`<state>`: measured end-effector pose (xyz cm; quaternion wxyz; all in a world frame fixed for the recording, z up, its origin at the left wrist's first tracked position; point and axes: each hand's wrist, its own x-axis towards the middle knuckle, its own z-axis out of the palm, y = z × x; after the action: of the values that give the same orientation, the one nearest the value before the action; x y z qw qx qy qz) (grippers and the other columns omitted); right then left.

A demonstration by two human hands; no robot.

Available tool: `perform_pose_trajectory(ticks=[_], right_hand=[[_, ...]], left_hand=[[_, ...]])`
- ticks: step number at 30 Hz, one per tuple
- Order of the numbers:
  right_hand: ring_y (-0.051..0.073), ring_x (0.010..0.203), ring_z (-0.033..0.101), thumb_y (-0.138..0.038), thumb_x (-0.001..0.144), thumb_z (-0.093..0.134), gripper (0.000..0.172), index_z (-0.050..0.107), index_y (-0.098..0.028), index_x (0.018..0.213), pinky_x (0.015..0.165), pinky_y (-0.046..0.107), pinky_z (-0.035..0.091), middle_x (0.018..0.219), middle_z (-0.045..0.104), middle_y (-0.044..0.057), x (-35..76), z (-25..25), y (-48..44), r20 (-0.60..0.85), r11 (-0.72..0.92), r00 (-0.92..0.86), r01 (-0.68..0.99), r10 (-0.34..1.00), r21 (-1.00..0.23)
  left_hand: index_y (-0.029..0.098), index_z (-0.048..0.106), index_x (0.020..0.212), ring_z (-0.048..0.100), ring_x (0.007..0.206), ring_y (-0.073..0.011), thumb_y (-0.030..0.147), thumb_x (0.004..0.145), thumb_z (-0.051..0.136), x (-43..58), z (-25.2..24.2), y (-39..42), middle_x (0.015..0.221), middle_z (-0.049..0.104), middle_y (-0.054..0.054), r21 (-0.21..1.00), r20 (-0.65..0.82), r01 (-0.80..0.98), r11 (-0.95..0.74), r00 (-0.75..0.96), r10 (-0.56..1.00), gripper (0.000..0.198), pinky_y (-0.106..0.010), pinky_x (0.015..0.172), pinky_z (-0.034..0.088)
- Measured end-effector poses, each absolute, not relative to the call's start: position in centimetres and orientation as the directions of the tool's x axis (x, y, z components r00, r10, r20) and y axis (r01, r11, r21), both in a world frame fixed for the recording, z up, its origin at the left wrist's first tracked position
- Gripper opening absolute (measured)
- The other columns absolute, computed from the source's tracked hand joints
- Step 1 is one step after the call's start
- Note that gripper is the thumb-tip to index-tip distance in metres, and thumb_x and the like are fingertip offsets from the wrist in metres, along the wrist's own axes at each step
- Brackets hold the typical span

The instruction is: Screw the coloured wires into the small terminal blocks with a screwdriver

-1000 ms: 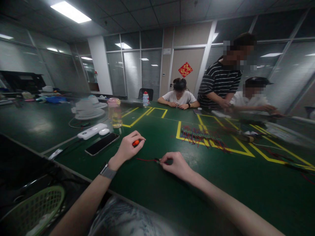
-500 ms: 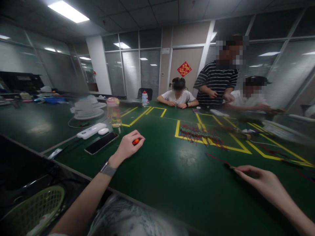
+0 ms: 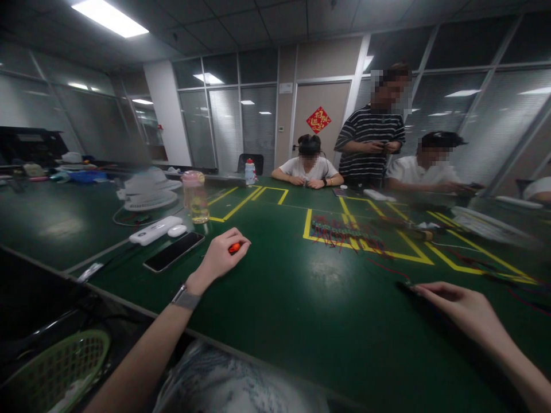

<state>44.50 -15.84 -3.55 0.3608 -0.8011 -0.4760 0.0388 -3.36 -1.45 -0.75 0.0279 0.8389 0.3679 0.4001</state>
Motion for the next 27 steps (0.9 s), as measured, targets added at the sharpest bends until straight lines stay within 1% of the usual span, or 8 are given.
perform_pose_trajectory(ticks=[2, 3, 6, 9, 11, 15, 21, 27], right_hand=[[0.026, 0.073, 0.067, -0.048, 0.05, 0.073, 0.035, 0.078, -0.022, 0.072, 0.057, 0.032, 0.043, 0.09, 0.072, 0.018, 44.6, -3.4, -15.8, 0.082, -0.317, 0.537, 0.608, 0.84, -0.728], [0.027, 0.076, 0.066, -0.047, 0.049, 0.075, 0.034, 0.078, -0.022, 0.073, 0.06, 0.033, 0.044, 0.092, 0.071, 0.018, 44.5, -3.3, -15.8, 0.029, -0.33, 0.542, 0.553, 0.84, -0.765], [0.027, 0.074, 0.065, -0.044, 0.046, 0.077, 0.032, 0.078, -0.022, 0.07, 0.063, 0.035, 0.043, 0.091, 0.071, 0.02, 44.3, -3.1, -15.8, 0.024, -0.332, 0.596, 0.48, 0.803, -0.812], [0.026, 0.067, 0.064, -0.044, 0.047, 0.077, 0.033, 0.078, -0.021, 0.071, 0.057, 0.035, 0.041, 0.089, 0.071, 0.021, 44.1, -3.1, -15.9, -0.027, -0.354, 0.607, 0.426, 0.795, -0.833], [0.026, 0.068, 0.065, -0.044, 0.048, 0.077, 0.034, 0.078, -0.021, 0.072, 0.056, 0.035, 0.041, 0.089, 0.071, 0.021, 44.1, -3.3, -15.9, -0.036, -0.36, 0.607, 0.421, 0.794, -0.832], [0.029, 0.074, 0.066, -0.045, 0.05, 0.076, 0.033, 0.078, -0.021, 0.072, 0.06, 0.035, 0.043, 0.088, 0.071, 0.019, 44.3, -3.4, -15.8, 0.025, -0.371, 0.622, 0.498, 0.782, -0.784], [0.035, 0.074, 0.065, -0.055, 0.052, 0.068, 0.035, 0.076, -0.025, 0.067, 0.062, 0.038, 0.044, 0.077, 0.072, 0.014, 44.6, -3.9, -15.3, 0.166, -0.355, 0.534, 0.731, 0.829, -0.583], [0.033, 0.076, 0.066, -0.05, 0.056, 0.065, 0.031, 0.076, -0.024, 0.069, 0.064, 0.037, 0.045, 0.078, 0.072, 0.014, 44.5, -4.1, -14.9, 0.154, -0.338, 0.479, 0.78, 0.864, -0.527]], left_hand=[[0.017, 0.066, 0.082, 0.056, 0.071, -0.0118, 0.032, 0.088, 0.046, -3.4, -0.8, -1.4, 0.085, 0.059, -0.003, 0.339, 0.656, 0.593, -0.73, 0.408, 0.635, 0.026, -0.025, 0.07, 0.047], [0.017, 0.066, 0.082, 0.056, 0.072, -0.0118, 0.032, 0.088, 0.046, -3.4, -0.8, -1.4, 0.085, 0.059, -0.004, 0.337, 0.658, 0.593, -0.731, 0.407, 0.633, 0.026, -0.025, 0.07, 0.046], [0.017, 0.066, 0.081, 0.056, 0.071, -0.0117, 0.032, 0.088, 0.046, -3.4, -0.8, -1.4, 0.084, 0.059, -0.004, 0.334, 0.655, 0.592, -0.733, 0.413, 0.633, 0.026, -0.025, 0.069, 0.046], [0.017, 0.066, 0.081, 0.056, 0.071, -0.0115, 0.033, 0.088, 0.046, -3.4, -0.8, -1.4, 0.085, 0.06, -0.003, 0.343, 0.645, 0.59, -0.731, 0.419, 0.64, 0.026, -0.025, 0.069, 0.046], [0.017, 0.066, 0.081, 0.056, 0.071, -0.0113, 0.032, 0.088, 0.047, -3.4, -0.8, -1.4, 0.084, 0.06, -0.003, 0.34, 0.646, 0.595, -0.728, 0.415, 0.641, 0.026, -0.025, 0.069, 0.046], [0.017, 0.066, 0.08, 0.056, 0.07, -0.0114, 0.032, 0.087, 0.047, -3.3, -0.9, -1.2, 0.083, 0.06, -0.003, 0.345, 0.649, 0.59, -0.73, 0.412, 0.64, 0.025, -0.025, 0.069, 0.046], [0.017, 0.066, 0.08, 0.056, 0.071, -0.0118, 0.033, 0.087, 0.048, -3.3, -0.9, -1.2, 0.084, 0.06, -0.003, 0.348, 0.644, 0.587, -0.731, 0.417, 0.641, 0.026, -0.026, 0.068, 0.046], [0.017, 0.065, 0.081, 0.057, 0.072, -0.0118, 0.033, 0.087, 0.047, -3.4, -0.9, -1.3, 0.085, 0.06, -0.003, 0.358, 0.633, 0.579, -0.733, 0.427, 0.646, 0.025, -0.025, 0.068, 0.046]])
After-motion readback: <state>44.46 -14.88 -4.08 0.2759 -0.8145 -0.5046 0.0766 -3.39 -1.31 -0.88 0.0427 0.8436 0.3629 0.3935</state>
